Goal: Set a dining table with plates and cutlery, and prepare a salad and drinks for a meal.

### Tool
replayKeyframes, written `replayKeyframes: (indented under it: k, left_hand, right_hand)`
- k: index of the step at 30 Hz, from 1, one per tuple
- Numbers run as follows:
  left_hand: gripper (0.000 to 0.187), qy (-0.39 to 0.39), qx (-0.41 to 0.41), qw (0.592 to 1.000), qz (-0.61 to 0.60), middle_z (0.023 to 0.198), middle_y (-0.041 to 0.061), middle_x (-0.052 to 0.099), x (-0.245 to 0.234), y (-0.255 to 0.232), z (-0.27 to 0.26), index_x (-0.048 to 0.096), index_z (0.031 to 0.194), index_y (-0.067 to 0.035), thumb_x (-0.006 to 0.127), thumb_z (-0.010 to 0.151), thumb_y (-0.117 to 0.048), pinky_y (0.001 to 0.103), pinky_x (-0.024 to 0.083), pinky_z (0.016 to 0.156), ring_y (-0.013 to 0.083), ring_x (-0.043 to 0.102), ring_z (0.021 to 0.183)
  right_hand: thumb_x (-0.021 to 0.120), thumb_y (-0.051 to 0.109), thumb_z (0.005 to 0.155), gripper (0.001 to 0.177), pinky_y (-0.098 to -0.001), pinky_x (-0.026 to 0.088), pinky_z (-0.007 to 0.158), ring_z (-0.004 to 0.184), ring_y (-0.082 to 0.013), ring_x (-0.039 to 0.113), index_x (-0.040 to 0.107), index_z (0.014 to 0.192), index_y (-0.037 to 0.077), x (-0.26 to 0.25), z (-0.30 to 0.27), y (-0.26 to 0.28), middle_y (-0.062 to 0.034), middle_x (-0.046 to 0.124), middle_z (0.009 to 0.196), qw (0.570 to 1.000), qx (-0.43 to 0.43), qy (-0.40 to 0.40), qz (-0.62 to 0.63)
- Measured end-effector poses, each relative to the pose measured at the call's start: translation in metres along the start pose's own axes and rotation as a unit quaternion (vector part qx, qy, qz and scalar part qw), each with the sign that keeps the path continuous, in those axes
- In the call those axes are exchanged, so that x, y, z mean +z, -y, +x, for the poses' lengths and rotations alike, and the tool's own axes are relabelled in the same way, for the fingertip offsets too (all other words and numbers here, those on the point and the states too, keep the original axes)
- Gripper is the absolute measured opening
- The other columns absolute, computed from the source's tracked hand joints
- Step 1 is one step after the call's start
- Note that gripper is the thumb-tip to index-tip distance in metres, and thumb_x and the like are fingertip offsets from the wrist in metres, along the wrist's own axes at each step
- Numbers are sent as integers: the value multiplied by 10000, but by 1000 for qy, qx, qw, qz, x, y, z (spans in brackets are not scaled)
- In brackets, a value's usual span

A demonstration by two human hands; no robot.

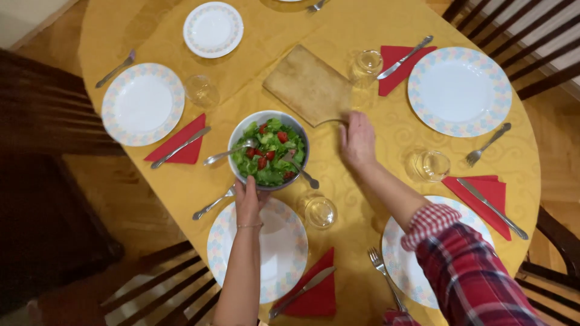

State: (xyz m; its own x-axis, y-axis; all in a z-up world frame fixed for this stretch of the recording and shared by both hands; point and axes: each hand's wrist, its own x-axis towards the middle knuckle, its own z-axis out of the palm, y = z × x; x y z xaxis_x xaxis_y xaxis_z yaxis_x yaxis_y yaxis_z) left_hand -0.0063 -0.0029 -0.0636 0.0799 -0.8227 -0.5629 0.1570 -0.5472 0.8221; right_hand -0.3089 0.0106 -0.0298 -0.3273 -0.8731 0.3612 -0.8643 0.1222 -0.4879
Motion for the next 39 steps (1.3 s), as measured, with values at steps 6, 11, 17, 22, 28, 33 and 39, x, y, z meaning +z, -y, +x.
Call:
replayKeyframes:
  k: [6,11,17,22,28,33,39]
  left_hand:
    - [697,20,43,999,-26,1559,239,400,1,2,37,278,1622,-239,620,1040,-412,580,545,994,498,582,1247]
    - [720,16,30,999,22,1527,298,429,12,-41,3,324,1604,-209,643,1003,-444,559,550,1014,484,555,1295]
    - [742,28,30,999,-3,1545,248,430,5,-54,41,317,1611,-265,661,997,-500,526,502,1078,421,539,1334]
    - [749,49,30,995,-76,1541,259,417,-2,-69,69,274,1626,-275,652,1013,-482,581,406,1146,467,480,1378]
    - [670,76,9,992,-98,1495,163,514,-21,-63,80,316,1607,-335,591,1032,-544,491,439,1132,335,554,1336]
    - [636,-95,195,976,27,1447,286,531,-33,-39,32,449,1540,-78,700,1004,-309,337,592,962,334,606,1271]
    - [345,125,408,892,150,1340,155,676,-5,-28,-136,598,1345,-3,526,1013,-65,404,505,1101,298,640,1271]
  right_hand:
    - [525,615,1032,653,-519,522,1059,1400,-448,472,442,1544,219,38,-15,46,-188,435,1572,725,373,263,516]
    - [449,676,1016,811,-598,441,1096,1407,-511,440,388,1580,97,40,-3,68,-254,374,1607,723,389,261,508]
    - [371,768,971,929,-650,269,1196,1462,-529,343,338,1608,93,37,37,100,-239,273,1665,741,384,269,481]
    - [355,812,958,957,-673,209,1202,1459,-543,331,297,1635,139,60,57,112,-224,261,1673,744,363,269,493]
    - [337,800,957,960,-644,264,1193,1461,-546,305,302,1634,120,45,48,113,-218,240,1680,738,350,252,519]
    - [486,466,1082,588,-517,532,1043,1263,-466,597,489,1504,56,1,-10,89,-302,498,1449,843,276,123,446]
    - [397,393,1026,551,-357,529,1066,1196,-234,683,562,1388,10,-113,-115,173,-162,694,1332,783,310,28,539]
